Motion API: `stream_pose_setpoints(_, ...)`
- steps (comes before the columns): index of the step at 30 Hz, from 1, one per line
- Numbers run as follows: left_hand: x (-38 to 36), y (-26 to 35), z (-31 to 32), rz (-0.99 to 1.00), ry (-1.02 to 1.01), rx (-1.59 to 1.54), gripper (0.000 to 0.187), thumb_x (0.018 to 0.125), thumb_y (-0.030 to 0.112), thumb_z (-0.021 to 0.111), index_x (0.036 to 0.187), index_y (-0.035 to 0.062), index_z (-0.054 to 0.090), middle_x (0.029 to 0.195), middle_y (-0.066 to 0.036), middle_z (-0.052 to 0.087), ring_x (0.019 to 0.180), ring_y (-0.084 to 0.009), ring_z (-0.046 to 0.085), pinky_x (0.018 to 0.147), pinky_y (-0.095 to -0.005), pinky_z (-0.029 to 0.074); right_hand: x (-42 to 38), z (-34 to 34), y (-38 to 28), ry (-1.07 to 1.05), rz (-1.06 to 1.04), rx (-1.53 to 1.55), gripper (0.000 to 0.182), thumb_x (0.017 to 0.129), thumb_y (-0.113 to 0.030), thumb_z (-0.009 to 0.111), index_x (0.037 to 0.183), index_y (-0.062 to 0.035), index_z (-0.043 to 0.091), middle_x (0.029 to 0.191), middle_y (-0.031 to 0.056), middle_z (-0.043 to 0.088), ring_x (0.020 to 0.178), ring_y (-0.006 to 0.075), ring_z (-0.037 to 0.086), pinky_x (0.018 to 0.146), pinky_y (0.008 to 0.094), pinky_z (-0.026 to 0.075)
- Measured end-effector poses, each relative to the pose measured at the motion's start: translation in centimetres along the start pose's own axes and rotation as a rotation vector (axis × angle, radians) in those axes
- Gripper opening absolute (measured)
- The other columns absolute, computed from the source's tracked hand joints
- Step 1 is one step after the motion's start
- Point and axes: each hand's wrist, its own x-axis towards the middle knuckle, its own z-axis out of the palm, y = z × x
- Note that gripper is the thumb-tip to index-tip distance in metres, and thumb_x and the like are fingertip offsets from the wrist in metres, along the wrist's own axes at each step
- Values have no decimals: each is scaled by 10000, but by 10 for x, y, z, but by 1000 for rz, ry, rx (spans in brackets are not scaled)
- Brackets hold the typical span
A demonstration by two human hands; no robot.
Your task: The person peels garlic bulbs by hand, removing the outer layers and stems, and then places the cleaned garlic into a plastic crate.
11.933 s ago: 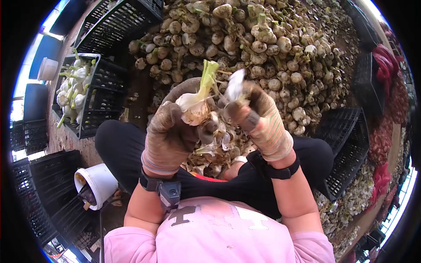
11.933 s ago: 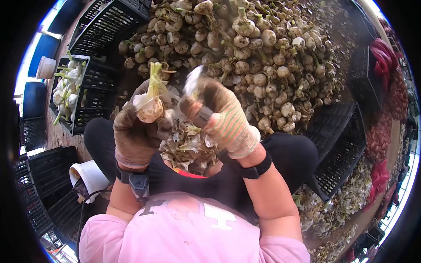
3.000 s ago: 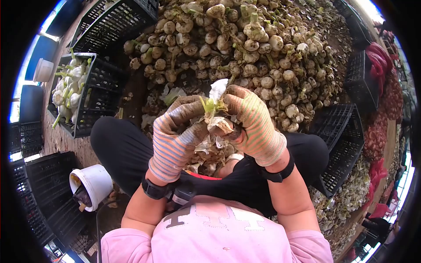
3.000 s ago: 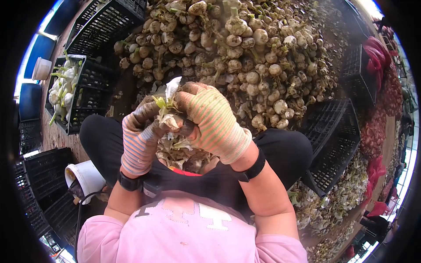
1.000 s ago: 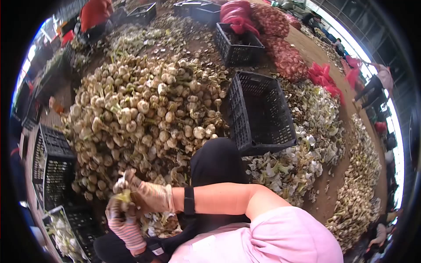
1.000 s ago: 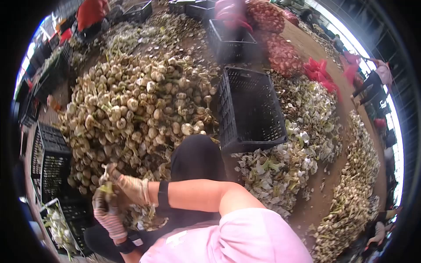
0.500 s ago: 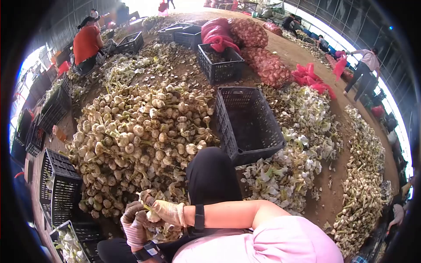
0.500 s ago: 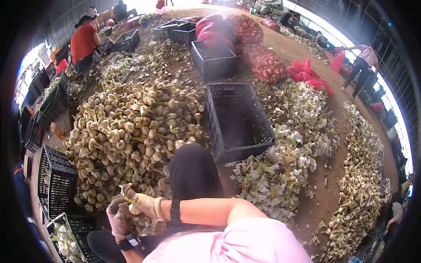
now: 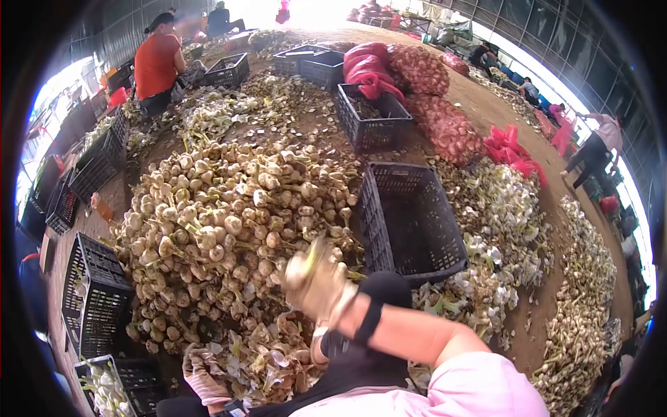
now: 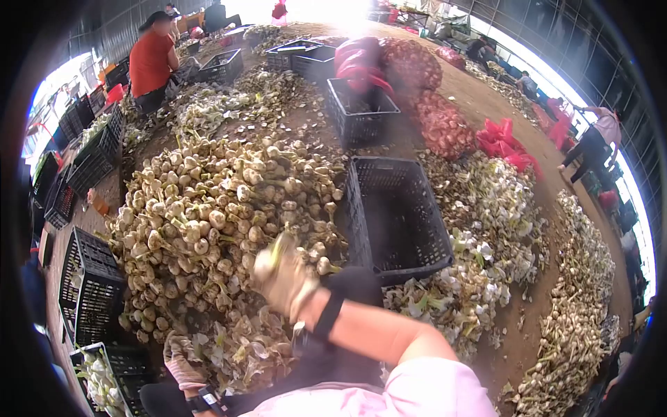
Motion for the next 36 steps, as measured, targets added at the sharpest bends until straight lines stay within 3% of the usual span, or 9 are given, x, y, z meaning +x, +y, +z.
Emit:
stream_pose_setpoints(2,-1,-4,14,-84,30,-40,234,917,168,541,1099,25,570,776,-44,613,601,-85,523,494,-197,440,42,84,-96,92,-314,-578,600,824,-635,455,1008,-64,457,932,60,513,840,190,542,728,355,508)
stream_pose_setpoints(3,1,-10,13,-107,-61,-83,247,919,160,535,1127,29,560,804,-52,616,642,-94,551,535,-210,475,65,92,-141,-309,-181,221,578,859,-588,452,1055,-44,437,954,71,513,919,206,534,760,373,531)
stream_pose_setpoints(5,-4,-7,33,-144,66,19,369,899,187,563,1244,85,479,910,-45,617,658,-126,585,489,-239,475,102,108,-185,232,-451,-96,423,911,-467,455,1031,-62,439,936,76,523,891,222,570,751,370,559)
stream_pose_setpoints(11,2,-18,36,-225,-190,127,325,899,133,560,1206,34,517,1031,-43,594,808,-104,573,710,-202,479,62,74,-79,81,-14,-675,47,890,-105,509,919,-69,518,839,58,570,718,182,611,603,296,544)
stream_pose_setpoints(13,-6,-11,69,238,-192,399,320,887,118,574,1187,15,531,1057,-58,582,895,-104,551,781,-196,440,34,55,-33,-147,281,-710,122,866,-99,548,970,-40,570,852,-4,582,759,95,554,689,239,480)
stream_pose_setpoints(18,-23,29,102,223,-433,315,321,879,269,603,1050,-2,617,1158,-68,550,982,-128,524,865,-256,415,-10,3,51,90,557,-404,273,955,-226,468,1072,5,554,971,25,597,816,87,571,684,198,488)
stream_pose_setpoints(21,-48,59,128,272,-534,138,298,821,163,628,1051,-25,603,1146,-120,541,1101,-212,491,958,-335,372,-39,50,62,-352,57,-1259,404,894,-303,574,1180,-32,484,1068,81,568,988,120,528,741,227,471)
stream_pose_setpoints(24,-68,68,122,56,-590,131,306,735,21,668,1029,-37,605,1088,-102,549,984,-189,551,855,-299,451,-50,51,74,-317,205,-817,702,809,-101,680,1379,-158,274,1149,49,508,1008,109,505,809,245,463)
stream_pose_setpoints(36,-109,92,88,-193,-561,-308,329,730,101,750,1016,-22,644,902,-89,662,815,-158,631,766,-281,512,-105,93,111,-483,374,-685,837,732,-693,534,1230,-23,469,1140,69,525,1055,166,513,901,297,415)
